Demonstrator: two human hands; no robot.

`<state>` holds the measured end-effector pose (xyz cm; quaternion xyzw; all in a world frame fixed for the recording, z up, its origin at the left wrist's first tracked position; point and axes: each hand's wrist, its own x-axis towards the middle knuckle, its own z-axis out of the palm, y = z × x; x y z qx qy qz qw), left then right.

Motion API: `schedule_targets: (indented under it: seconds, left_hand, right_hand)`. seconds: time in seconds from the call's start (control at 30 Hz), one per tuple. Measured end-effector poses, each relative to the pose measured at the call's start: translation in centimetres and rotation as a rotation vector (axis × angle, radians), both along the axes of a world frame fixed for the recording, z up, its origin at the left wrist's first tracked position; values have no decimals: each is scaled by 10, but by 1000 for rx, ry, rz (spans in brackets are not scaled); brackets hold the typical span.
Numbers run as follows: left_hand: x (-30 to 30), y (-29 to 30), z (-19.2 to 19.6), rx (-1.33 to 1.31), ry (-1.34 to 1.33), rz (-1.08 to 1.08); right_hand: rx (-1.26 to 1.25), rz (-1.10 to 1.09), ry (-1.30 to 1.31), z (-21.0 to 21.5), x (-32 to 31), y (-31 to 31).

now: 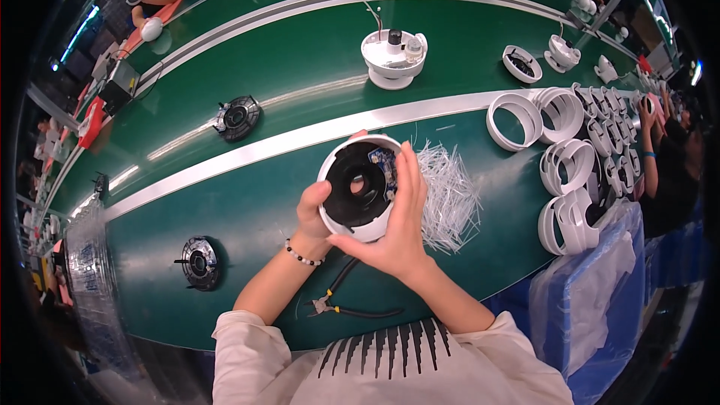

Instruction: Assembling electronic components and trimming wires for lighting fixtures on a factory production line.

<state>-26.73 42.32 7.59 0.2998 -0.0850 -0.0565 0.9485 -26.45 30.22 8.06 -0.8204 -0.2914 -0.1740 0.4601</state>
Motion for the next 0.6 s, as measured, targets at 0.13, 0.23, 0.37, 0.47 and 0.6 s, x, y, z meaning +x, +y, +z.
schedule_targets:
  seconds: [0.13,0.23,0.37,0.47,0.6]
  left_hand:
    - [23,7,3,-133,319,179]
    - [66,28,-27,-196,453,280]
    - [136,76,-53,-54,422,572]
    - [168,115,-88,-30,460,560]
    - [178,122,-88,180,469,606]
  right_hand:
    - [57,18,-10,-8,0,-1]
    - [-63,184,-23,-9,-15,-16]
    - [-693,738,185,6,-42,-34]
    - [-1013,797,128,0,-56,-35]
    - [-998,753,45,-5,-58,-43]
